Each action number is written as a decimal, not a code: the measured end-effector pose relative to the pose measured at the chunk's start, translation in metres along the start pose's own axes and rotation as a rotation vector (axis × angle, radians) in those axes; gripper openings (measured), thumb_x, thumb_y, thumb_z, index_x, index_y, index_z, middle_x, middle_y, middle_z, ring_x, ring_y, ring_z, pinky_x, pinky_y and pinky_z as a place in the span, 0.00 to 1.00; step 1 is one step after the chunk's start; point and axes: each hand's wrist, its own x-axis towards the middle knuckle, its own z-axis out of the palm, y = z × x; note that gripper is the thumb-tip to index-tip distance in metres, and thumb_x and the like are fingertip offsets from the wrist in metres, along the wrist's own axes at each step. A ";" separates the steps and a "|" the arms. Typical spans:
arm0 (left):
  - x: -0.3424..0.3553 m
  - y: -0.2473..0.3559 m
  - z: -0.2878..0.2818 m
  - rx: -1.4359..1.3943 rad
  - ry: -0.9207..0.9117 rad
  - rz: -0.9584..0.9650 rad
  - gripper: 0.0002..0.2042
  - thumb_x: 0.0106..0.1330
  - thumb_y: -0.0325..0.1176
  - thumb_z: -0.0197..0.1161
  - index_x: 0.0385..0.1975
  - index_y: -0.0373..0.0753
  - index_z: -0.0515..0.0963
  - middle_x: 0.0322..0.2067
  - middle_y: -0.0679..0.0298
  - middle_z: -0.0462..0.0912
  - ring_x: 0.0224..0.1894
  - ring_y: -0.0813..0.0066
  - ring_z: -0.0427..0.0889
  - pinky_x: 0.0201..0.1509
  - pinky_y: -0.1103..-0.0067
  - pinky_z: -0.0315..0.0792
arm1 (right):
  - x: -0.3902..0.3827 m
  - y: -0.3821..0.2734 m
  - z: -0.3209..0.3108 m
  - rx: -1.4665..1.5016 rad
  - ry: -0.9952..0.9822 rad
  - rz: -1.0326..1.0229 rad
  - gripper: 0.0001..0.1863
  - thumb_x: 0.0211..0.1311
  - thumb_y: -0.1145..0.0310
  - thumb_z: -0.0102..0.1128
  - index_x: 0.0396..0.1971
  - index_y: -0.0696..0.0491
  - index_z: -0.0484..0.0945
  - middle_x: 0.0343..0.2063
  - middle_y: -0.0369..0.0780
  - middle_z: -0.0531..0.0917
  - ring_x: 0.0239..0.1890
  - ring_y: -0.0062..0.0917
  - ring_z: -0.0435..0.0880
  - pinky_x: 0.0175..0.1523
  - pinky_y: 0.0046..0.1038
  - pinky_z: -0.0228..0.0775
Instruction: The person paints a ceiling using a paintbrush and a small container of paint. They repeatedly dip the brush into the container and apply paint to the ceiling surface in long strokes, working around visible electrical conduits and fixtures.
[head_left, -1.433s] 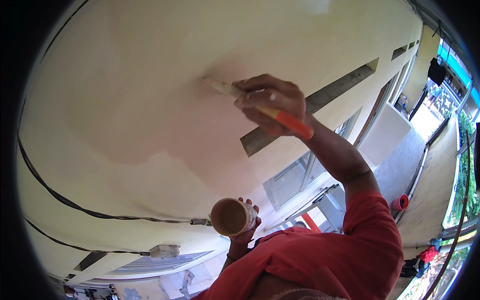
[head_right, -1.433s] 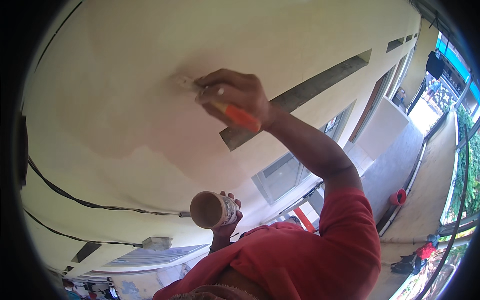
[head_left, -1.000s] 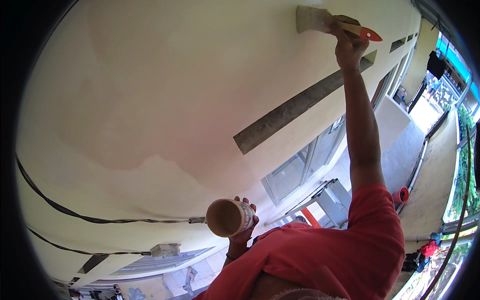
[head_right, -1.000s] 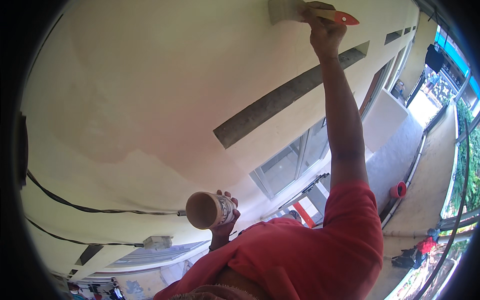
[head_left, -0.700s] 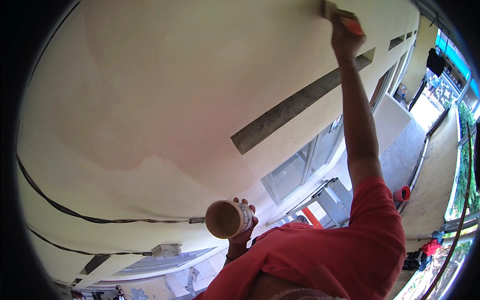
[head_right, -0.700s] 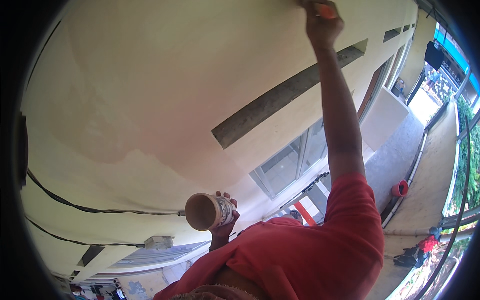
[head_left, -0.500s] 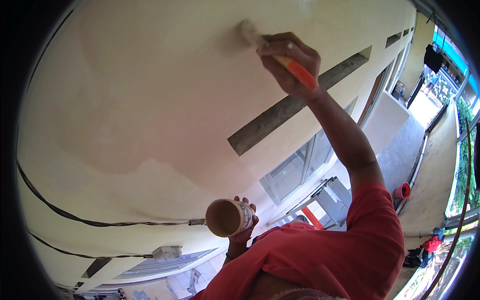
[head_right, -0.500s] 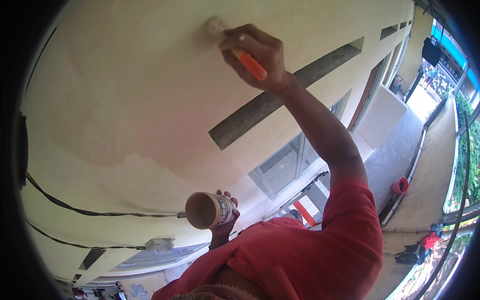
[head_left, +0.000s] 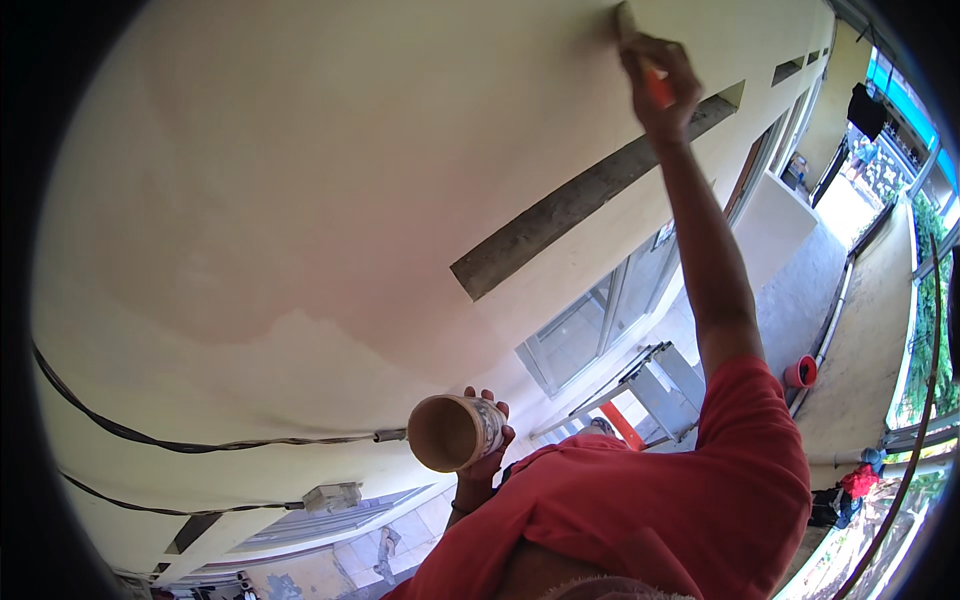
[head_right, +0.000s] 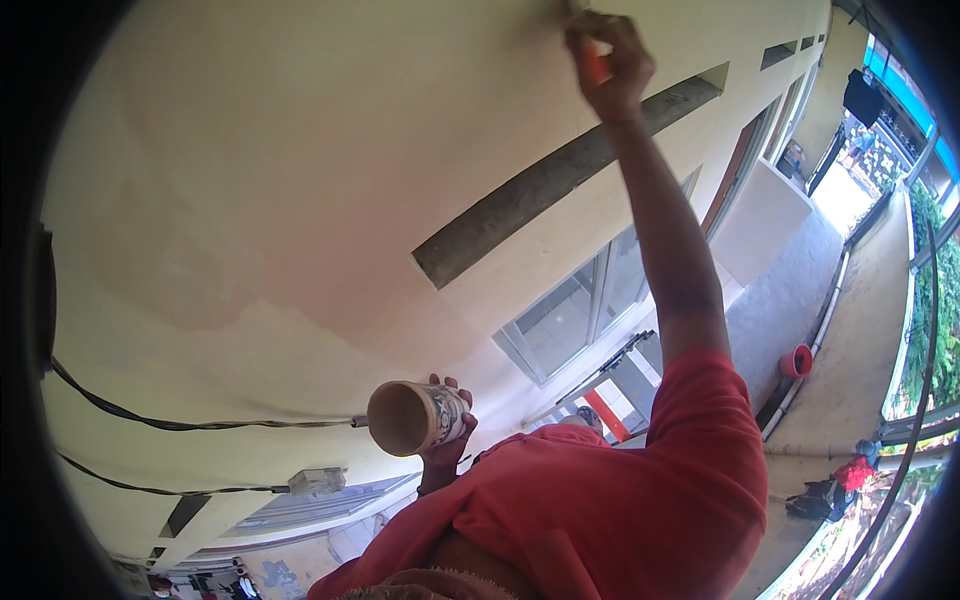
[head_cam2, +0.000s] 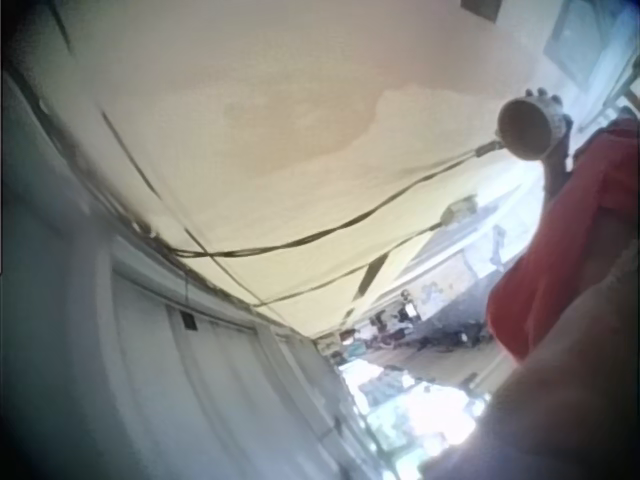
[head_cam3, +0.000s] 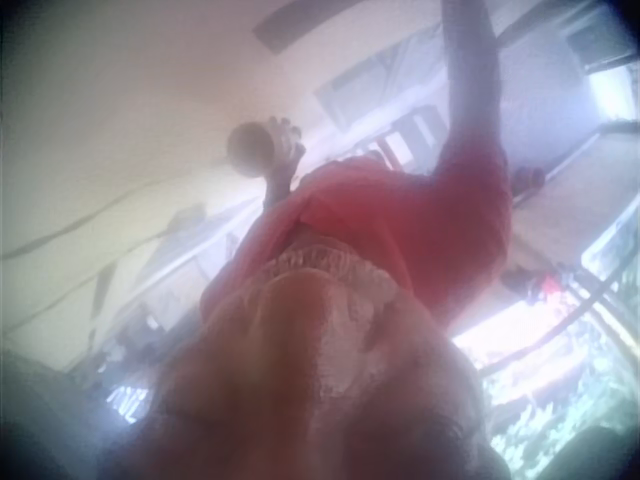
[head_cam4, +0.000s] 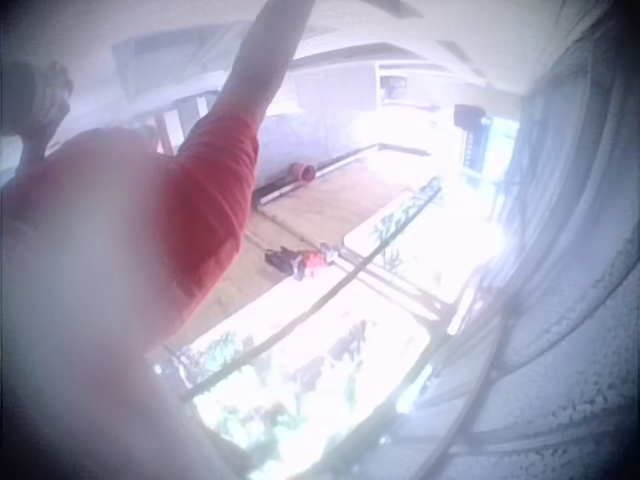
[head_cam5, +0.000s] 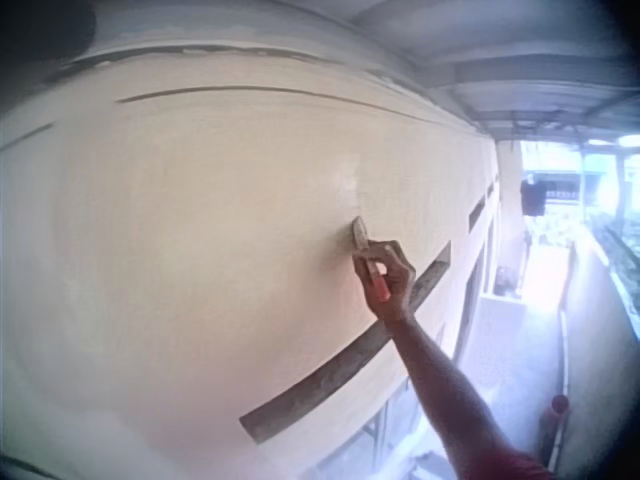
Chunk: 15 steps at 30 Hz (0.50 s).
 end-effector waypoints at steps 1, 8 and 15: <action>0.000 0.000 0.000 0.018 -0.015 0.003 0.35 0.74 0.57 0.68 0.78 0.51 0.73 0.75 0.58 0.73 0.77 0.50 0.66 0.72 0.48 0.73 | -0.017 -0.038 0.015 -0.068 -0.059 -0.051 0.12 0.58 0.81 0.83 0.40 0.53 0.91 0.43 0.43 0.93 0.45 0.30 0.94 0.51 0.28 0.87; 0.004 -0.001 0.005 0.046 0.004 0.015 0.35 0.75 0.56 0.68 0.79 0.51 0.72 0.75 0.59 0.72 0.77 0.50 0.66 0.70 0.48 0.74 | -0.055 -0.092 0.009 0.299 -0.177 0.029 0.11 0.62 0.84 0.75 0.42 0.56 0.89 0.42 0.44 0.92 0.42 0.34 0.94 0.49 0.34 0.88; -0.002 0.001 0.001 0.020 -0.016 0.018 0.34 0.75 0.56 0.67 0.78 0.52 0.72 0.74 0.59 0.73 0.77 0.50 0.66 0.70 0.48 0.75 | -0.004 0.024 -0.040 -0.090 0.286 0.449 0.08 0.63 0.72 0.79 0.41 0.56 0.91 0.38 0.38 0.93 0.41 0.24 0.92 0.50 0.28 0.84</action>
